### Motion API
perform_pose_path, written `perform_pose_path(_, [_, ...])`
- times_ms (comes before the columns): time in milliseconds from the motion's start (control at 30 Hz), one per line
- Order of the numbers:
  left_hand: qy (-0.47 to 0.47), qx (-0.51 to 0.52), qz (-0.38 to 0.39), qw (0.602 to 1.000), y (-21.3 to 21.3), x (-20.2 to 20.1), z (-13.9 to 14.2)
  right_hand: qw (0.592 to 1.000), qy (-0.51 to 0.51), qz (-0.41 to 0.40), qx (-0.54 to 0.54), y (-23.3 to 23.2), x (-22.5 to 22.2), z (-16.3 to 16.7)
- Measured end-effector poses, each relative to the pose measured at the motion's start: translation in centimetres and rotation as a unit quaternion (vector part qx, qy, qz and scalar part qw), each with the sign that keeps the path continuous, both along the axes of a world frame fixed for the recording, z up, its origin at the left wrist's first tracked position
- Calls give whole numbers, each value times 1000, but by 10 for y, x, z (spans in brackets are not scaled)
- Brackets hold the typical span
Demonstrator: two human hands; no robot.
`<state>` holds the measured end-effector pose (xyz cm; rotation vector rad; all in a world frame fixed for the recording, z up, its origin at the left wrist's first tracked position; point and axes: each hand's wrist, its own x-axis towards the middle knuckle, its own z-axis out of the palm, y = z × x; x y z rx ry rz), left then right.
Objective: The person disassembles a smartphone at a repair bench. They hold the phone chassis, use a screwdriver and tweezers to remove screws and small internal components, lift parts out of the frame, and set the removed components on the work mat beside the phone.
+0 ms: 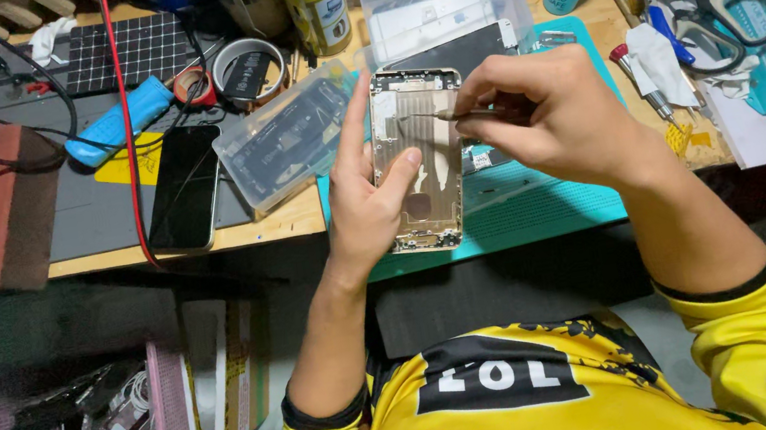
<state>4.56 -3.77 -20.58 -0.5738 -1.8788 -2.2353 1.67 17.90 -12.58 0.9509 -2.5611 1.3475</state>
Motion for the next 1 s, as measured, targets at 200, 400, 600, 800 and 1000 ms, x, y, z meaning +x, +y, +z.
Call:
perform_pose_path(200, [-53, 27, 3, 998, -8, -6, -3, 1000, -13, -5, 4, 3, -2, 1])
perform_pose_path(400, [-79, 26, 7, 996, -14, -7, -6, 991, -127, -4, -47, 12, -6, -2])
perform_pose_path(600, [-41, 20, 46, 998, -26, -13, -13, 942, -299, 34, -147, 38, -28, -18])
perform_pose_path(800, [-67, 59, 29, 996, -19, -12, -30, 904, -335, 116, -238, 59, -38, -59])
perform_pose_path(1000, [-137, 165, 17, 977, -11, -14, -41, 966, -178, 36, -185, 52, -29, -85])
